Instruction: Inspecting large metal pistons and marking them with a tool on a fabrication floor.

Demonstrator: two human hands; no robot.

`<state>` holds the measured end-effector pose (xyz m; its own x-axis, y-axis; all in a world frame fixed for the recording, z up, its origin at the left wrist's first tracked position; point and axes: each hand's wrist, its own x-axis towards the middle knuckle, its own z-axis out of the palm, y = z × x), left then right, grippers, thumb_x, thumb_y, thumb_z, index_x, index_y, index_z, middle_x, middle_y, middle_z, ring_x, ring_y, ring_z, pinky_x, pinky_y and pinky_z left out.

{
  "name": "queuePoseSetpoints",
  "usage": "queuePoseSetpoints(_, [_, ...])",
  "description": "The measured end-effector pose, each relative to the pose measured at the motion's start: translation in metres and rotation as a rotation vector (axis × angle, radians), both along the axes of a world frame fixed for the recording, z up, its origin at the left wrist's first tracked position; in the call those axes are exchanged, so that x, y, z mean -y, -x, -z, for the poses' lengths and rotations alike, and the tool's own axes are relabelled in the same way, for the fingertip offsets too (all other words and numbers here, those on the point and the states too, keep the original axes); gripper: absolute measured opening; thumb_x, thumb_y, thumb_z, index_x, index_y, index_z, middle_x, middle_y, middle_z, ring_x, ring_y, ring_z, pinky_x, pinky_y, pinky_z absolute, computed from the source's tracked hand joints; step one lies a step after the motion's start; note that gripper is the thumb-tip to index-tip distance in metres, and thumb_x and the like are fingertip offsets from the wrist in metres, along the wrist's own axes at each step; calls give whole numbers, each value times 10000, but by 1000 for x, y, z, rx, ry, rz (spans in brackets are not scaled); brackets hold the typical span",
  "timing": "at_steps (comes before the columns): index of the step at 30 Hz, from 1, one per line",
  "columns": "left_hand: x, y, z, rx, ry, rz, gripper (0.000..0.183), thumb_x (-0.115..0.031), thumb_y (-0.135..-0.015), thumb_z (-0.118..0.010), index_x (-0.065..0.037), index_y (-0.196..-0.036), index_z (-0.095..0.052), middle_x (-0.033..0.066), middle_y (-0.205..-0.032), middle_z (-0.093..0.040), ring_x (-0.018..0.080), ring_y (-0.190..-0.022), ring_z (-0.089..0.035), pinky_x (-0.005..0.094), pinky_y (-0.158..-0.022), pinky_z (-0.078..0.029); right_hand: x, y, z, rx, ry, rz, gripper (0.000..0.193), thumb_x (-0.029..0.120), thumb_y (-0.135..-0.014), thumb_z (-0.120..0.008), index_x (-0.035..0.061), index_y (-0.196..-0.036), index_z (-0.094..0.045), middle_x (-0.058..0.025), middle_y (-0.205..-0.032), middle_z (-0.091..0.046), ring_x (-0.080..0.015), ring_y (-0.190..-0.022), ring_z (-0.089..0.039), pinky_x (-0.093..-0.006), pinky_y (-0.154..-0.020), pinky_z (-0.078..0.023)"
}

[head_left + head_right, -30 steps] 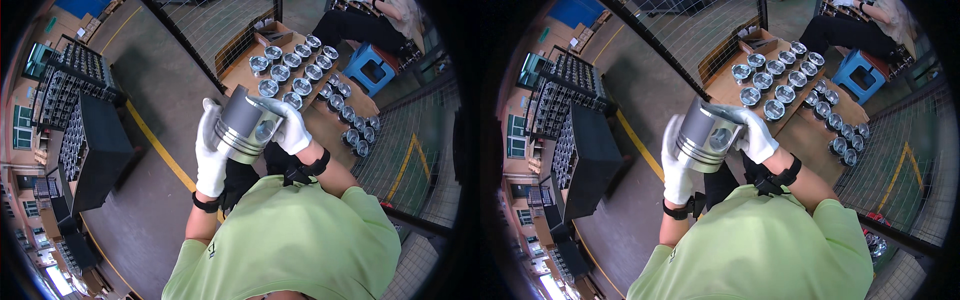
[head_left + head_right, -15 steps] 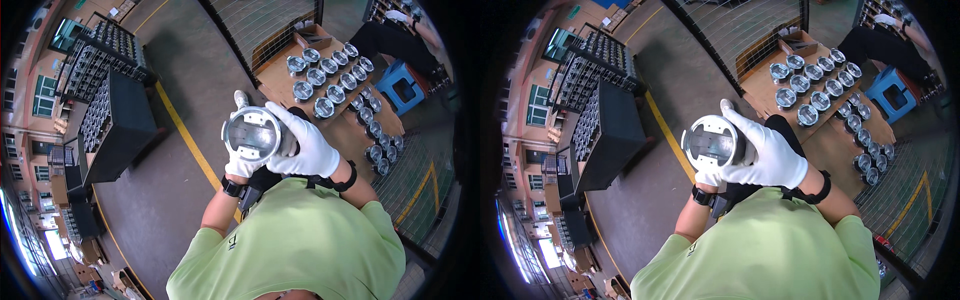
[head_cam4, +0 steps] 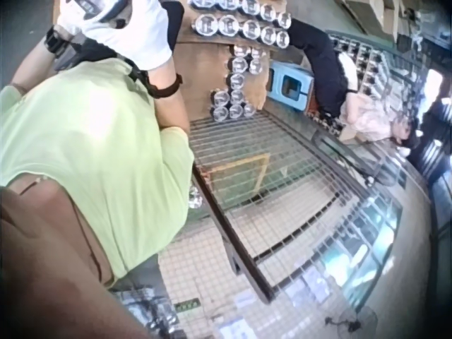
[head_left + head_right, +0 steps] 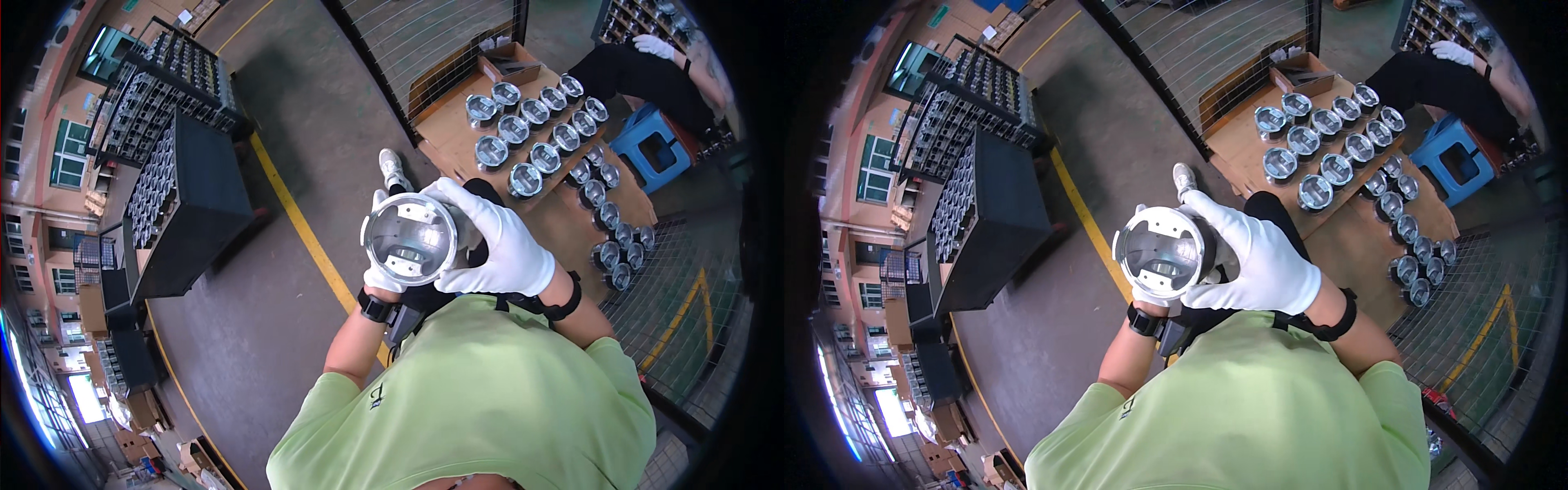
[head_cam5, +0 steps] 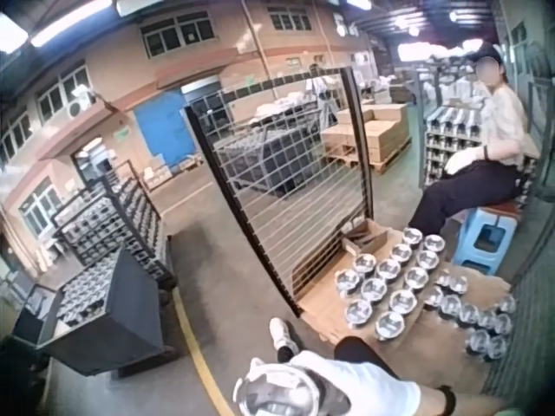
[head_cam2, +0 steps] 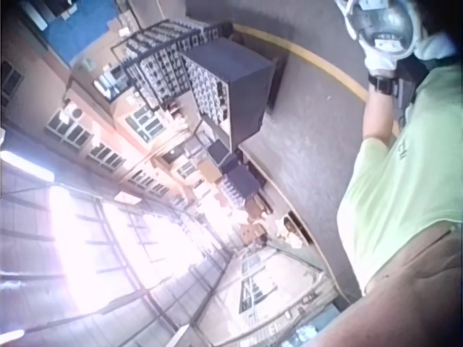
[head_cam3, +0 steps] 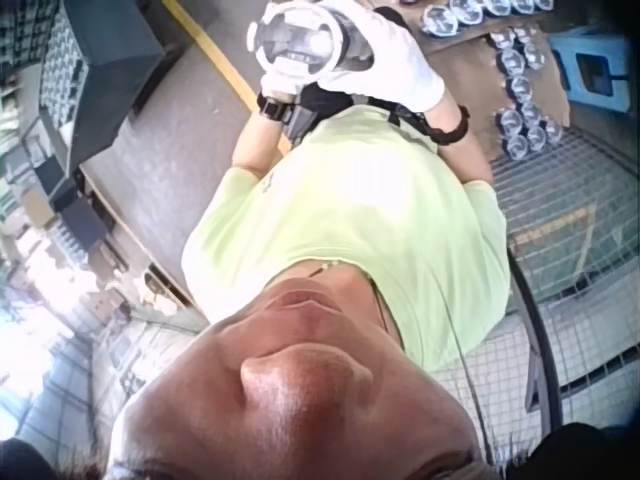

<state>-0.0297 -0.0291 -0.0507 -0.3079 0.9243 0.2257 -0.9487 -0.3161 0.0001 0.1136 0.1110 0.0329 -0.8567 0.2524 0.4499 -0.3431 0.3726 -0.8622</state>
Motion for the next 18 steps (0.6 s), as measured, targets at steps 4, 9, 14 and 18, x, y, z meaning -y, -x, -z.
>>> queuePoseSetpoints(4, [-11,4,-20,-129,436,129,678,-594,-976,-403,-15,-1306,-527,157,-1217,-631,290,-1102,-610,441,-964,-494,-14,-7,0,29,-456,289,1022,542,-611,-850,10,-1383,-443,-202,-1296,-549,-389,-1161,-551,-445,-996,-435])
queuePoseSetpoints(9, [-28,1,1,-225,801,121,659,-580,-965,-440,-35,-1327,-513,169,-1296,-583,330,-1160,-585,503,-981,-490,-21,-5,13,226,-431,220,993,517,-626,-838,49,-1399,-424,-211,-1388,-464,-401,-1186,-528,-460,-989,-441])
queuePoseSetpoints(14, [-57,-1,16,-136,778,219,613,-540,-973,-458,-33,-1314,-517,182,-1272,-598,333,-1144,-597,508,-972,-496,-37,-4,19,248,-556,411,734,341,-640,-853,94,-1261,-551,-141,-1260,-524,-345,-1145,-535,-474,-938,-458])
queuePoseSetpoints(18, [-90,-1,16,-41,764,369,594,-534,-976,-456,-52,-1317,-523,148,-1228,-637,302,-1075,-648,465,-907,-543,-56,-6,43,207,-524,464,366,254,-705,-815,103,-1001,-663,-72,-871,-630,-306,-756,-618,-434,-722,-488])
